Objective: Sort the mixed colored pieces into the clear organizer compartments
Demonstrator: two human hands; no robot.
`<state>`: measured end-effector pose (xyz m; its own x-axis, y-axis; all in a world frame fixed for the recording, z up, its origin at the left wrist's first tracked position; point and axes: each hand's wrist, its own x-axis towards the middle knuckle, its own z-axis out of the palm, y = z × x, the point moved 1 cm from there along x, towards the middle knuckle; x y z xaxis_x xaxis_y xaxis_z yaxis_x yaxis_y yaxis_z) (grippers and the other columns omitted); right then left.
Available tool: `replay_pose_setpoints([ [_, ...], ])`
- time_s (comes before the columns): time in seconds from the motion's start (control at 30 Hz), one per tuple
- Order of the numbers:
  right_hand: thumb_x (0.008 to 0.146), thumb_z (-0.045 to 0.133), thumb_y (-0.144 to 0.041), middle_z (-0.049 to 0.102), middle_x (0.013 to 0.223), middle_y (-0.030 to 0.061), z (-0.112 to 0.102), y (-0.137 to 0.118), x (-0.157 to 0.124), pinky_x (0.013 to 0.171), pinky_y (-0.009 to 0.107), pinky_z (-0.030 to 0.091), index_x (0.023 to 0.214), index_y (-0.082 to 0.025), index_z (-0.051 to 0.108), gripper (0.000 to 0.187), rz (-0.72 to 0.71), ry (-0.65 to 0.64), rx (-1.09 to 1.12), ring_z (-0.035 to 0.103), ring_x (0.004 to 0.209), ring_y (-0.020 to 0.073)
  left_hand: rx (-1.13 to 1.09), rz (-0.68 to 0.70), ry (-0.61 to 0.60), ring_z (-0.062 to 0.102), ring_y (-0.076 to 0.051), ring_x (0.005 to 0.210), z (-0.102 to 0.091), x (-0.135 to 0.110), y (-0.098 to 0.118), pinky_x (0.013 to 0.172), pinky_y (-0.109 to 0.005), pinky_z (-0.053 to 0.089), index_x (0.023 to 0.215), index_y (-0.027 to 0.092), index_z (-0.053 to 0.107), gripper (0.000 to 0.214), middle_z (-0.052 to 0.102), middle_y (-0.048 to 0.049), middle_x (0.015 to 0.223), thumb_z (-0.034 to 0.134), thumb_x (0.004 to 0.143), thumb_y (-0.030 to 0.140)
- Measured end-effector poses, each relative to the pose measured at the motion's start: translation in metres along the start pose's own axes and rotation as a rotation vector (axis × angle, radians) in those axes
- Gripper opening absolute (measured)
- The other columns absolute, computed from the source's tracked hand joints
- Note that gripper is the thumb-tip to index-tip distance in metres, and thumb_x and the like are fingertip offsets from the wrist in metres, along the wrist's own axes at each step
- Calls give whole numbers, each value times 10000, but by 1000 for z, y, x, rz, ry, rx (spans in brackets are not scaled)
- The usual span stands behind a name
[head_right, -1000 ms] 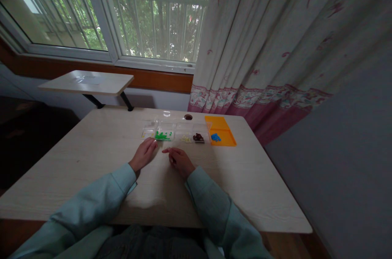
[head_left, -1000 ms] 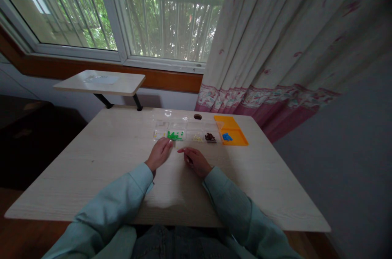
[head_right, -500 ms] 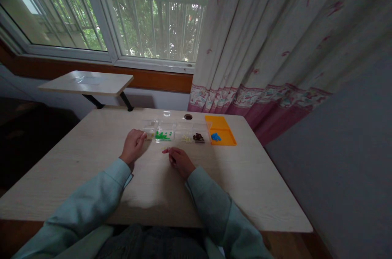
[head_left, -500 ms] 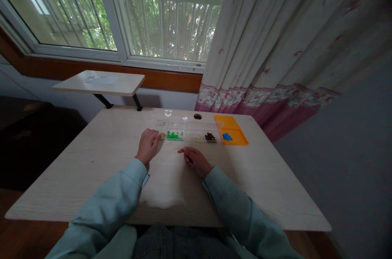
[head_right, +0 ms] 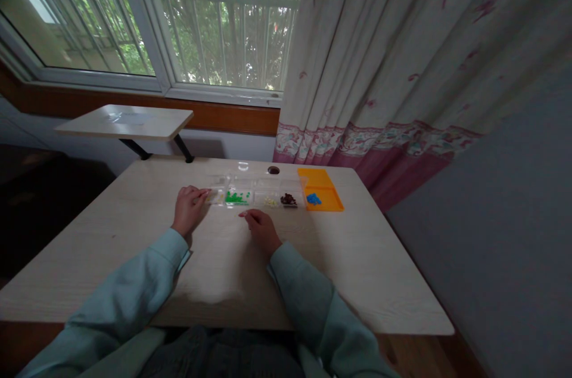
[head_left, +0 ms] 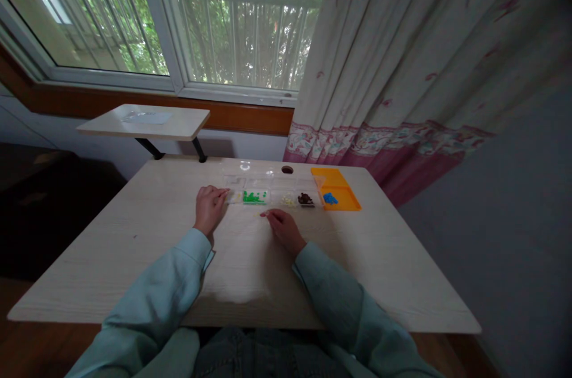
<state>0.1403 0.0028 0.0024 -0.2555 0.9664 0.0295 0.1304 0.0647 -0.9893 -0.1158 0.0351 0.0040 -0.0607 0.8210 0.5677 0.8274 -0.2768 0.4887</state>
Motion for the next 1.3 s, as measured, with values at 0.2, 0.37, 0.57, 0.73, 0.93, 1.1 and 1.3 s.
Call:
replay_pose_setpoints([
  [0.2, 860, 542, -271, 664, 895, 55, -2, 15, 17, 800, 295, 424, 985, -196, 701, 217, -249, 77, -508, 564, 814, 166, -18, 6, -32, 500, -223, 833, 4, -2, -4, 811, -375, 385, 1037, 224, 727, 342, 605, -76, 807, 460, 920, 402],
  [0.37, 817, 635, -245, 659, 816, 33, -1, 14, 20, 767, 284, 415, 1058, -230, 707, 252, -191, 13, -642, 559, 765, 166, -17, 13, -50, 497, -219, 831, 5, -2, -1, 805, -366, 388, 1077, 228, 714, 325, 597, -73, 812, 459, 922, 357],
  [0.57, 823, 665, -346, 652, 801, 35, 4, 13, 25, 717, 274, 402, 1021, -255, 732, 227, -166, 26, -754, 566, 735, 165, -2, 1, -43, 497, -226, 825, 6, -2, -2, 795, -370, 395, 1112, 234, 698, 333, 575, -66, 805, 444, 927, 346],
  [0.73, 887, 593, -334, 659, 888, 49, 8, 12, 21, 721, 264, 394, 974, -248, 729, 184, -220, 47, -809, 588, 795, 169, 5, 2, -47, 494, -227, 829, 6, -1, -2, 795, -365, 390, 1117, 223, 696, 362, 573, -68, 805, 421, 940, 379],
  [0.93, 910, 547, -289, 636, 915, 31, 12, 6, 16, 700, 241, 377, 949, -246, 681, 146, -241, 36, -870, 577, 791, 148, 7, 4, -48, 496, -222, 832, 6, -2, 0, 795, -360, 391, 1117, 218, 693, 379, 576, -66, 810, 406, 948, 399],
  [1.1, 903, 515, -238, 621, 897, 26, 12, 5, 15, 687, 237, 365, 912, -216, 628, 115, -279, 53, -875, 551, 777, 141, -9, 18, -43, 494, -220, 833, 5, -2, 1, 784, -354, 397, 1111, 209, 694, 375, 568, -66, 797, 408, 954, 394],
  [1.3, 851, 549, -313, 559, 695, -13, 4, 12, 20, 606, 235, 386, 836, -194, 597, 129, -237, 67, -497, 510, 622, 123, -76, 91, -89, 504, -209, 849, 8, -8, 21, 798, -352, 407, 1119, 204, 678, 335, 584, -68, 824, 419, 960, 344],
])
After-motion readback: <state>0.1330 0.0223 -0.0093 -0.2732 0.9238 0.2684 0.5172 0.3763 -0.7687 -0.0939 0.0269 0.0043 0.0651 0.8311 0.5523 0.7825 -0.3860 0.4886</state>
